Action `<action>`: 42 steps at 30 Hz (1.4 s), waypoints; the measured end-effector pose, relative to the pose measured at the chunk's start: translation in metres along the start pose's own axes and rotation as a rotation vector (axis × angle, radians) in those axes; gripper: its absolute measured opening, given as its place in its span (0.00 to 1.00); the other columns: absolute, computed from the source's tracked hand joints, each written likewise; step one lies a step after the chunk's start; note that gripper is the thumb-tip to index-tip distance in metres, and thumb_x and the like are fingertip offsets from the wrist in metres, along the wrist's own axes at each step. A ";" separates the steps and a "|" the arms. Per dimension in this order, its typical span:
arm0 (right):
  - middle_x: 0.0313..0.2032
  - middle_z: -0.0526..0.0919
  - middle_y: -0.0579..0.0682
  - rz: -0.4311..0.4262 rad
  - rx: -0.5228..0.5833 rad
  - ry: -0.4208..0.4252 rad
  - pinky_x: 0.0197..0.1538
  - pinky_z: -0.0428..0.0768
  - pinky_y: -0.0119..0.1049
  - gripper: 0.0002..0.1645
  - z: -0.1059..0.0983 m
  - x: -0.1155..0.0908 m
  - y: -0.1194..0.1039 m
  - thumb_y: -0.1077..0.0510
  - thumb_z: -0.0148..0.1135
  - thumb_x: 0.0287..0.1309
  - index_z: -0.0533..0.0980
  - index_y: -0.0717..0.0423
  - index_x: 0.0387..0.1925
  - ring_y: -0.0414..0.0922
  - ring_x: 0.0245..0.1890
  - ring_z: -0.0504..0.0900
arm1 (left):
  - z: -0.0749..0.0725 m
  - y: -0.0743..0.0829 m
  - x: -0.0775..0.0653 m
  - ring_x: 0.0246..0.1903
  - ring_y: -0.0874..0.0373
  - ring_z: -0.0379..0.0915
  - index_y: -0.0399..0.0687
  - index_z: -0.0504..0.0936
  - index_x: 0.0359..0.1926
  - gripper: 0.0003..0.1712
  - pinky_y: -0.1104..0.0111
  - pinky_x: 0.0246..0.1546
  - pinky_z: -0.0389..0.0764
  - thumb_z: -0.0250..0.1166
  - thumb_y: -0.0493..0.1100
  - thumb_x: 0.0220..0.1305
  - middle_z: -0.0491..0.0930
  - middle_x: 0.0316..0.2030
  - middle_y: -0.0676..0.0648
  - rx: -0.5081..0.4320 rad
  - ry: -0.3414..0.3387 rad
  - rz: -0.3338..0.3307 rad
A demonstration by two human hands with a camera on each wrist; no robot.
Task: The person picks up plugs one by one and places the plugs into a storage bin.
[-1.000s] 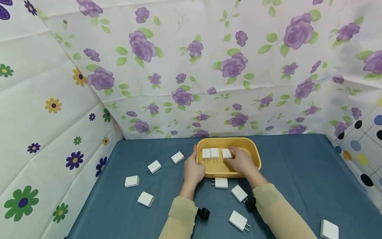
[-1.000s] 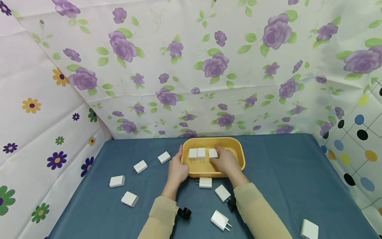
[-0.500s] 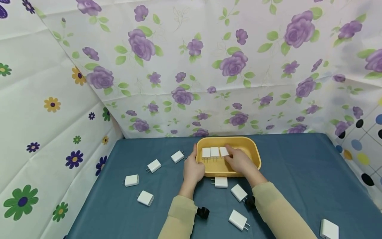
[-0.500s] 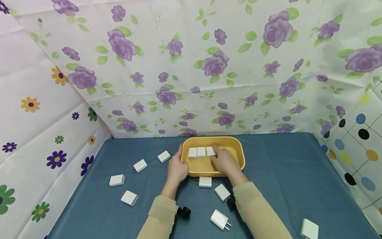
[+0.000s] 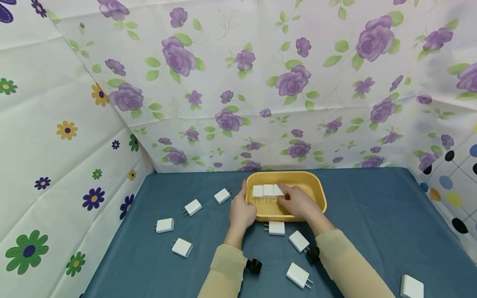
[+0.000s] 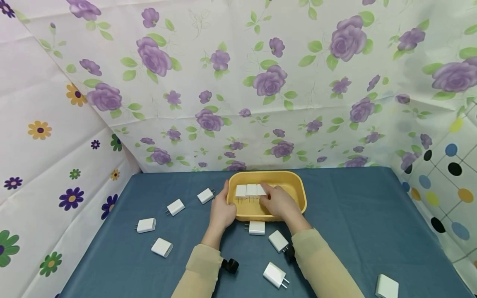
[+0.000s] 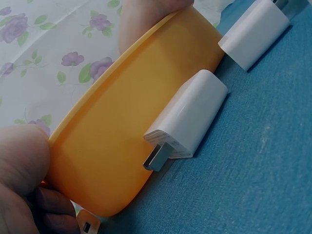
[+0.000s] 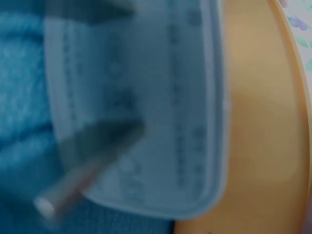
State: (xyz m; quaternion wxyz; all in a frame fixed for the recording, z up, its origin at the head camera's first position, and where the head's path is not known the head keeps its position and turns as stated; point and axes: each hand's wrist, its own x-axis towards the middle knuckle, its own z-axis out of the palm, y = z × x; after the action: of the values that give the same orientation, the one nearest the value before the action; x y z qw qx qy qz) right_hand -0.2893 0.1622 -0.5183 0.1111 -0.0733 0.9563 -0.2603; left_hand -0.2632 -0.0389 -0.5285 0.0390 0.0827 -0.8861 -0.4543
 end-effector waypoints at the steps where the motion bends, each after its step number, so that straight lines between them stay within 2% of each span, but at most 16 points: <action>1: 0.34 0.72 0.51 0.003 0.005 -0.001 0.38 0.68 0.45 0.39 0.000 0.000 0.000 0.42 0.55 0.70 0.55 0.38 0.78 0.48 0.32 0.72 | 0.000 0.000 0.000 0.63 0.49 0.70 0.67 0.54 0.77 0.52 0.62 0.32 0.70 0.52 0.27 0.53 0.70 0.67 0.47 0.001 0.001 0.001; 7: 0.34 0.72 0.52 0.011 0.008 0.008 0.38 0.67 0.45 0.41 0.000 -0.001 0.000 0.41 0.56 0.69 0.55 0.40 0.78 0.48 0.33 0.72 | 0.000 0.000 0.000 0.62 0.48 0.70 0.68 0.53 0.77 0.53 0.62 0.31 0.69 0.53 0.27 0.53 0.70 0.67 0.47 0.002 -0.001 0.000; 14: 0.32 0.73 0.51 0.006 0.025 0.025 0.37 0.68 0.44 0.43 0.000 -0.002 -0.001 0.42 0.57 0.68 0.55 0.45 0.78 0.47 0.30 0.72 | 0.000 0.000 -0.001 0.63 0.48 0.69 0.70 0.52 0.77 0.52 0.62 0.31 0.69 0.52 0.28 0.55 0.70 0.68 0.48 0.005 -0.010 -0.013; 26: 0.27 0.73 0.50 0.010 0.030 0.062 0.33 0.67 0.42 0.42 0.004 -0.002 0.000 0.42 0.57 0.68 0.56 0.47 0.78 0.47 0.25 0.70 | 0.000 -0.001 -0.001 0.62 0.48 0.71 0.68 0.53 0.78 0.52 0.62 0.32 0.69 0.52 0.28 0.54 0.70 0.68 0.47 0.008 -0.012 -0.008; 30: 0.24 0.73 0.50 -0.008 0.027 0.071 0.30 0.66 0.41 0.42 0.006 0.000 0.001 0.43 0.56 0.68 0.55 0.48 0.78 0.47 0.21 0.68 | 0.000 -0.003 0.000 0.60 0.48 0.73 0.67 0.53 0.78 0.52 0.63 0.29 0.68 0.52 0.29 0.53 0.71 0.67 0.47 0.008 0.003 -0.001; 34: 0.25 0.75 0.50 0.013 0.055 0.064 0.30 0.67 0.41 0.43 0.007 -0.001 0.002 0.42 0.55 0.68 0.53 0.47 0.79 0.46 0.21 0.70 | -0.001 -0.005 -0.002 0.57 0.47 0.75 0.67 0.54 0.78 0.53 0.63 0.27 0.67 0.53 0.28 0.52 0.72 0.66 0.46 0.014 0.002 -0.004; 38: 0.31 0.78 0.48 0.011 0.151 0.151 0.30 0.72 0.40 0.42 0.004 -0.004 0.003 0.43 0.56 0.69 0.54 0.45 0.78 0.46 0.26 0.75 | 0.000 -0.005 -0.001 0.55 0.46 0.76 0.67 0.54 0.78 0.53 0.63 0.23 0.65 0.53 0.29 0.51 0.72 0.66 0.45 0.015 -0.003 0.004; 42: 0.39 0.80 0.47 -0.067 0.260 0.270 0.32 0.76 0.39 0.36 -0.003 -0.009 0.005 0.47 0.57 0.69 0.61 0.44 0.76 0.45 0.33 0.78 | 0.000 -0.002 0.000 0.54 0.46 0.77 0.68 0.54 0.77 0.52 0.63 0.22 0.64 0.53 0.30 0.52 0.73 0.66 0.46 0.021 0.005 0.009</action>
State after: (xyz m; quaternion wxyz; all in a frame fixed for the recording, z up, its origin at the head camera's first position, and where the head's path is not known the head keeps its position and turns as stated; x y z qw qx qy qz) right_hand -0.2813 0.1700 -0.5172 -0.0185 -0.0547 0.9179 -0.3925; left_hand -0.2627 -0.0403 -0.5303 0.0423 0.0801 -0.8911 -0.4446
